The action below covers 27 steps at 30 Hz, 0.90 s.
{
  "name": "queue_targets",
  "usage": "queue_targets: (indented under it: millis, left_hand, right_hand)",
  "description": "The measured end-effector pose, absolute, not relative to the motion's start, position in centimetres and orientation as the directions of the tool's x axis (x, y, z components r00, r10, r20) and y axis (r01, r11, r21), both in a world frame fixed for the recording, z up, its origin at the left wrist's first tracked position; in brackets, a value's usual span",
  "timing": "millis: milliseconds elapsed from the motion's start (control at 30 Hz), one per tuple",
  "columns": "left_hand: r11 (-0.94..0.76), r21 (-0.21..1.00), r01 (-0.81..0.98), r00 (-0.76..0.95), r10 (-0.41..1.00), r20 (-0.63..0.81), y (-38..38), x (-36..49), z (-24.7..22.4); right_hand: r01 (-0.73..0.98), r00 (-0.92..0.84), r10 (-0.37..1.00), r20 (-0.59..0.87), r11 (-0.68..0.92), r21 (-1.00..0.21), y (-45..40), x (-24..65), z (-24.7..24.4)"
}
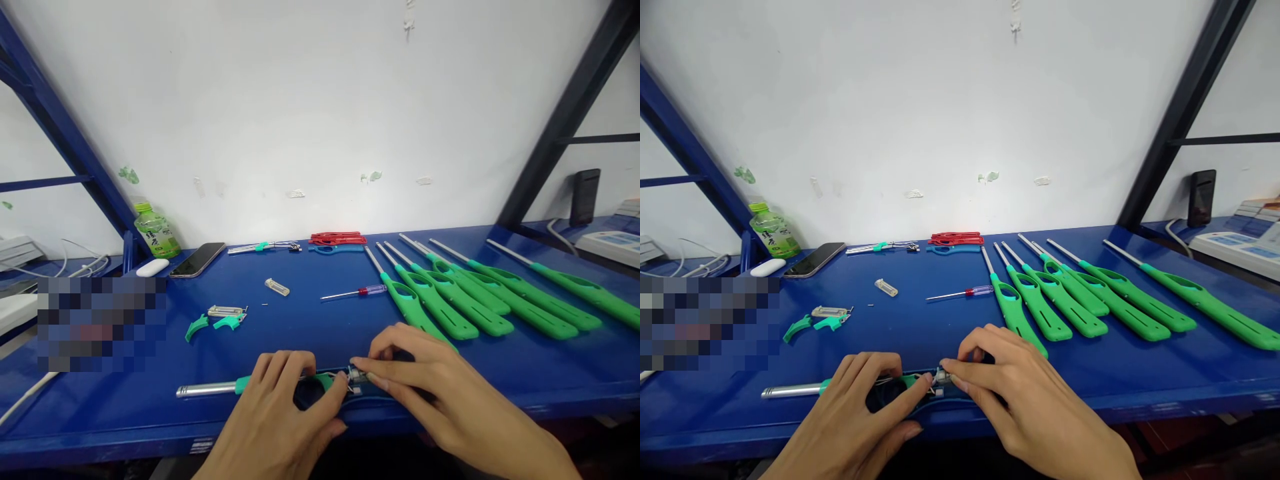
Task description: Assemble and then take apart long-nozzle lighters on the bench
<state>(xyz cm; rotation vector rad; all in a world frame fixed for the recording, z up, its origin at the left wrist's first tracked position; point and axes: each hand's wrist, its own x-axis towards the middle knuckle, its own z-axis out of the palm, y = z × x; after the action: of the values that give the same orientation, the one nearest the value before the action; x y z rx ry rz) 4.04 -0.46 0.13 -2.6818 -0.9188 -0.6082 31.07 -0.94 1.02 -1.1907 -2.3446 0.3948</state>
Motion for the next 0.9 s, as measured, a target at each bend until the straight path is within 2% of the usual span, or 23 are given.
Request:
queue_targets:
  millis: [167,400,700,900]
  left_hand:
    - [-0.783,-0.083,0.616,0.711,0.508,0.486,-0.6,4.2,0.2]
    - [-0.761,-0.059,0.646,0.685,0.544,0.484,-0.5,4.3,0.5]
    - [-0.742,-0.042,0.669,0.665,0.573,0.478,-0.5,4.3,0.5]
    - [-0.747,-0.035,0.664,0.659,0.562,0.500,-0.6,4.1,0.1]
  right_hand:
    - [0.703,-0.486,0.822,0.296,0.569,-0.428,-1.3,31.0,0.5]
    - [0.705,-0.415,0.775,0.476,0.605,-0.370,-1.4,31.2,-0.2]
    - [0.716,-0.403,0.778,0.481,0.596,-0.364,-1.1,31.2,0.0]
    - [0.702,-0.396,0.711,0.581,0.642,-0.309,-1.0,31.1,0.1]
